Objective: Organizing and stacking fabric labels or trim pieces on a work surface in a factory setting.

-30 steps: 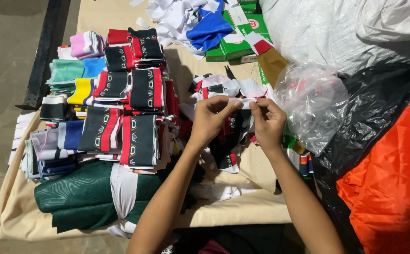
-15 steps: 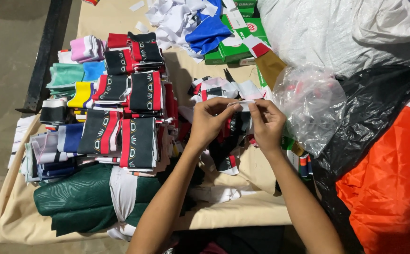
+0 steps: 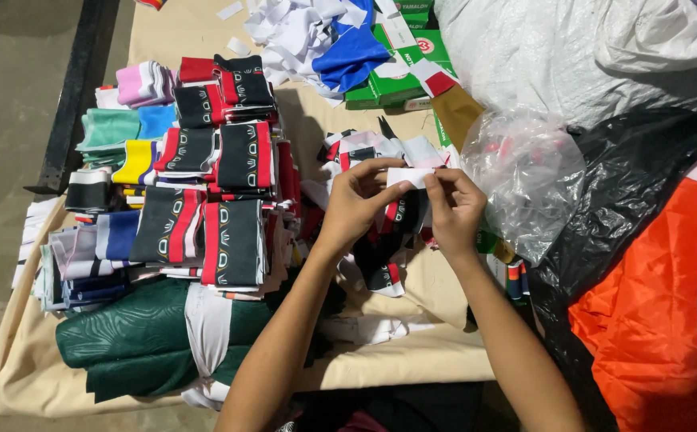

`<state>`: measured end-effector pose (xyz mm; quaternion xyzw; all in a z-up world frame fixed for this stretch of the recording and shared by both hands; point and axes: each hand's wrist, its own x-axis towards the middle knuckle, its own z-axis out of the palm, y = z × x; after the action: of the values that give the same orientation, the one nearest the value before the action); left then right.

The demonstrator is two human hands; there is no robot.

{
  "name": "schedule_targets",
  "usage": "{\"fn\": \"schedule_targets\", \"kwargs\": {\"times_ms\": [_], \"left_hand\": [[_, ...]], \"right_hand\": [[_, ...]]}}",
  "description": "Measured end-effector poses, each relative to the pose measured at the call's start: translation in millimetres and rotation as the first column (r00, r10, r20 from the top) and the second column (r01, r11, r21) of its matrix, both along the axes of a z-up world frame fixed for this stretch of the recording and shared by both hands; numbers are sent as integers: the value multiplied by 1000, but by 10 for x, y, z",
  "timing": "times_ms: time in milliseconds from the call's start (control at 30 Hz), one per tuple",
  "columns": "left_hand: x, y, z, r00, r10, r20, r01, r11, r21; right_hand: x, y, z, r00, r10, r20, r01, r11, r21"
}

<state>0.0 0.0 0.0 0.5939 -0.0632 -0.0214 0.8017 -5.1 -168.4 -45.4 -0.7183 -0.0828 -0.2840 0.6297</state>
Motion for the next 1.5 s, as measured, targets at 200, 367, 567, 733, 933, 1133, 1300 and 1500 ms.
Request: {"fn": "schedule_targets", "kwargs": {"times_ms": [200,367,567,733,933,1133,1300,1500], "left_hand": [[42,-40,-180,996,-58,-69,52,995,-86],[119,-52,-325,979,-112,-170,104,993,-54],[67,-91,-215,981,-114,-158,120,992,26],[99,-103,-246,999,-7,-44,9,998,56],[3,-188,175,980,93,178,-122,980,160],[-4,-193,545,959,174,225,-214,962,168],[-47,-169,910,927,208,311,-266,951,155],[-194,-324,1228,922,195,335,-216,976,26]], "right_hand": [[-5,-7,26,1000,27,9,-27,999,18],[-24,-1,39,998,55,4,-55,998,27],[-9,-14,59,996,89,13,-89,995,37],[-29,1,124,996,94,5,-94,995,21],[13,-33,20,997,77,12,-78,995,66],[-158,78,367,991,130,-33,-131,991,-5],[-339,148,613,995,64,73,-67,997,43],[-562,150,682,989,129,67,-112,971,-210]]}}
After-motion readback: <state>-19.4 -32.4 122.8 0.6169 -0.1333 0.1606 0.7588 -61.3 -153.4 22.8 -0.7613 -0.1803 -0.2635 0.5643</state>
